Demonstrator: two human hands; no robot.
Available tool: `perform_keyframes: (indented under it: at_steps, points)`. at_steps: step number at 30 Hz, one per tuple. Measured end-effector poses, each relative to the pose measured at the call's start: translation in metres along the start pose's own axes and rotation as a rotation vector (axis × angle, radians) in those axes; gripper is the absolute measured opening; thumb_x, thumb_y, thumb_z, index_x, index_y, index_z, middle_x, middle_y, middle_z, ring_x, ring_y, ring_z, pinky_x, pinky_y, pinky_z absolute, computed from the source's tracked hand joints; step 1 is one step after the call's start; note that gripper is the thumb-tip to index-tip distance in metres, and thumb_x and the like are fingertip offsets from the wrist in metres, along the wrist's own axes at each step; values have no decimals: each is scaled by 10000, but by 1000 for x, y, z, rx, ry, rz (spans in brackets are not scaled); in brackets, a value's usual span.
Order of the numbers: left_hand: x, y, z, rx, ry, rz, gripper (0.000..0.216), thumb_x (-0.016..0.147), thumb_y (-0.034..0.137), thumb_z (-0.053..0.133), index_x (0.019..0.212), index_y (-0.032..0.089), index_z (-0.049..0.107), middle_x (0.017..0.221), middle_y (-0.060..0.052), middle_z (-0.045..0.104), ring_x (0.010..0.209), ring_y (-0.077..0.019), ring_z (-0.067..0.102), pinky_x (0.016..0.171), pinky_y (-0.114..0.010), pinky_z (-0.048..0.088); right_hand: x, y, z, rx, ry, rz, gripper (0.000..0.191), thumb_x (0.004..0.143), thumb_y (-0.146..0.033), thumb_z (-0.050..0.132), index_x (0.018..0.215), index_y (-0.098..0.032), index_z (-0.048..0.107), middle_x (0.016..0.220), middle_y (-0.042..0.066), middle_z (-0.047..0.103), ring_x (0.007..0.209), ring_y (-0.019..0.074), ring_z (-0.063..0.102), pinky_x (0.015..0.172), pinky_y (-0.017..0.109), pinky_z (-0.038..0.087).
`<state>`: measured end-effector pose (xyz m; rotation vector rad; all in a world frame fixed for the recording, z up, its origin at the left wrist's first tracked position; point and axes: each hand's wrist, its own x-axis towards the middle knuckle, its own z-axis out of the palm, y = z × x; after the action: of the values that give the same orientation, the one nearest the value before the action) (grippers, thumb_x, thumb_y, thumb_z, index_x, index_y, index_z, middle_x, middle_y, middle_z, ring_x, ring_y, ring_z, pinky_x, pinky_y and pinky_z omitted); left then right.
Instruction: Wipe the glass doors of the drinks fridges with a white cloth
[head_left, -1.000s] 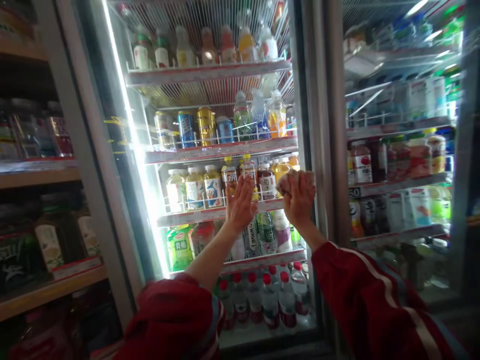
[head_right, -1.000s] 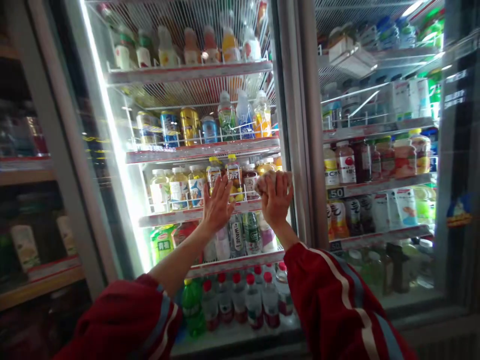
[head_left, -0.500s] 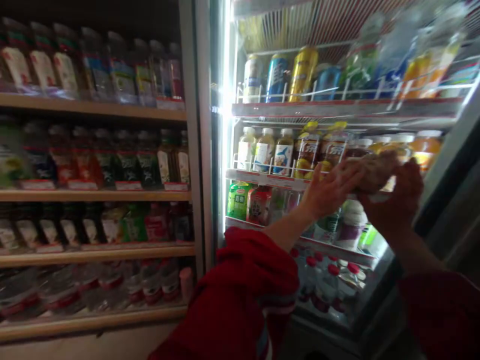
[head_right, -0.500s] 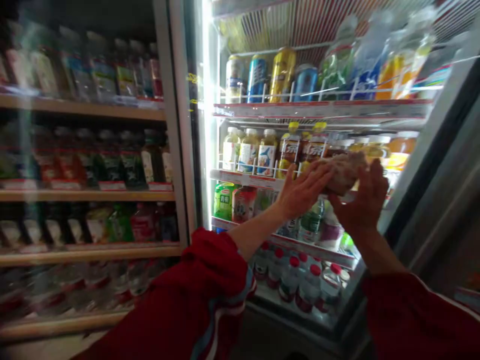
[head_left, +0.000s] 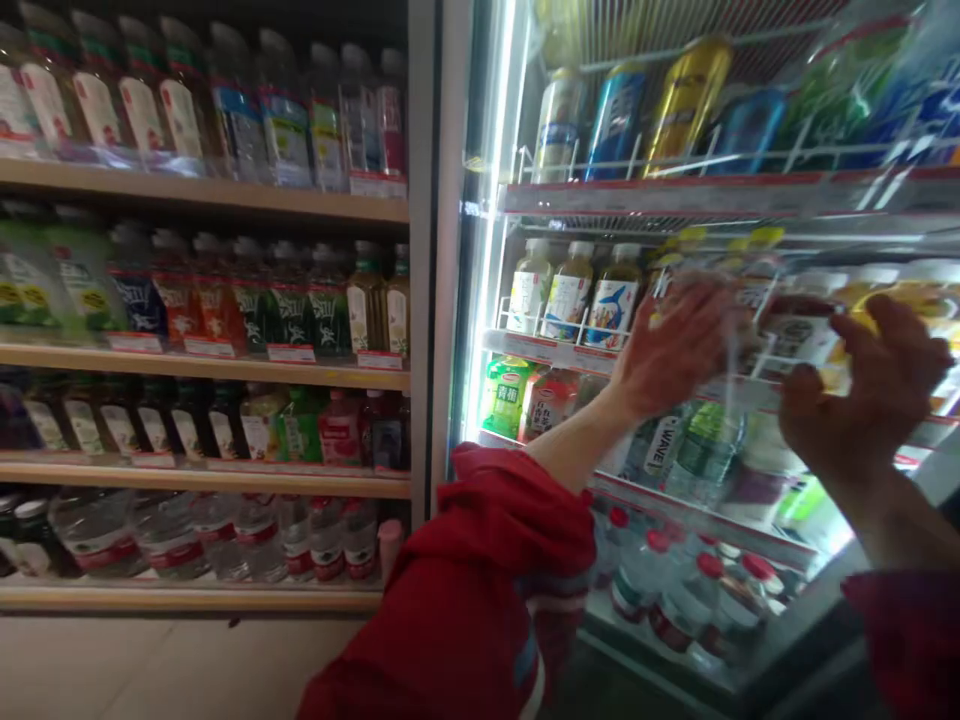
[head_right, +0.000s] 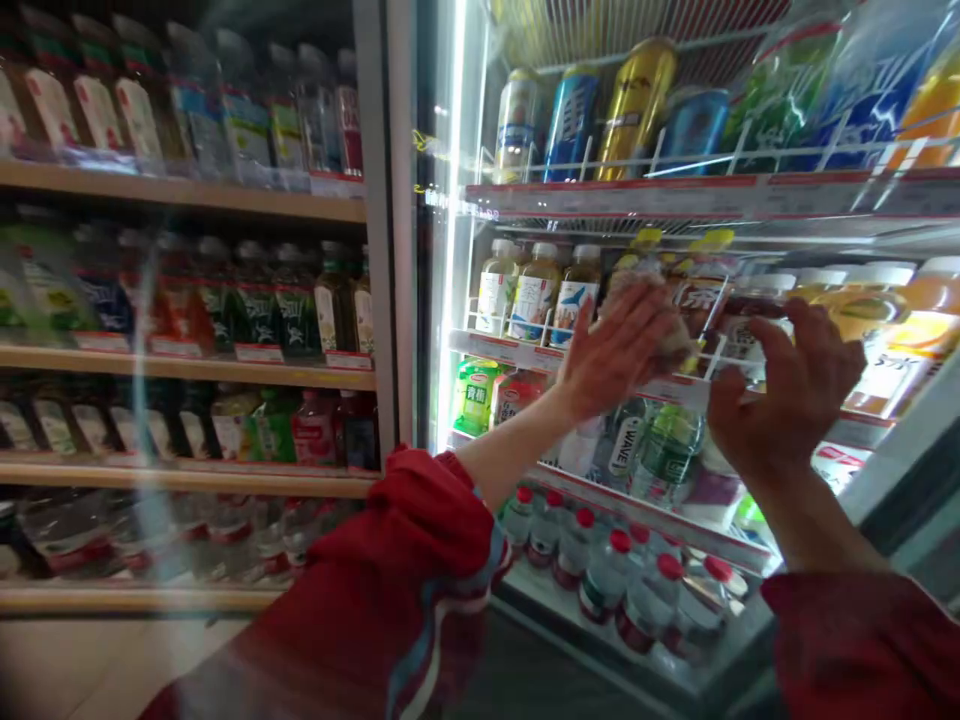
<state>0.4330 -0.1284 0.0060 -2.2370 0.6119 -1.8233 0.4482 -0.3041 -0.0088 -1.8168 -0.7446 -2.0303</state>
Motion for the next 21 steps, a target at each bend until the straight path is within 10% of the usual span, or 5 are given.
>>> perform_keyframes:
  at_steps: [5,12,16,21]
  points:
    - [-10,-26,3,-39,66,-270,467,913,364,345,1322,167,457,1476,-116,336,1393,-230,213,1123,-495,55,26,-35,23,17,-80,-56,440,842,-340,405,1241,-201,530,1377,107,472,1328,255,368,1071,528,233]
    - [-39,-63,3,-19,45,-228,472,911,380,320,1329,195,438,1465,-87,364,1411,-206,177,1137,-496,43,32,-61,74,-14,-9,-162,402,857,-353,368,1149,-183,585,1337,117,509,1311,254,379,1069,536,185]
    - [-60,-103,-3,-5,96,-443,481,899,347,376,1333,145,421,1473,-151,332,1408,-239,189,1138,-508,43,19,-59,76,-71,-78,-168,365,854,-319,389,1113,-185,608,1322,106,532,1328,235,360,1081,511,190]
    - [-70,-97,-5,12,101,-412,583,874,499,424,1321,125,427,1478,-177,311,1417,-262,140,1137,-505,93,18,-64,72,-68,-78,-122,321,824,-279,454,1085,-202,624,1324,95,539,1320,250,381,1079,525,215]
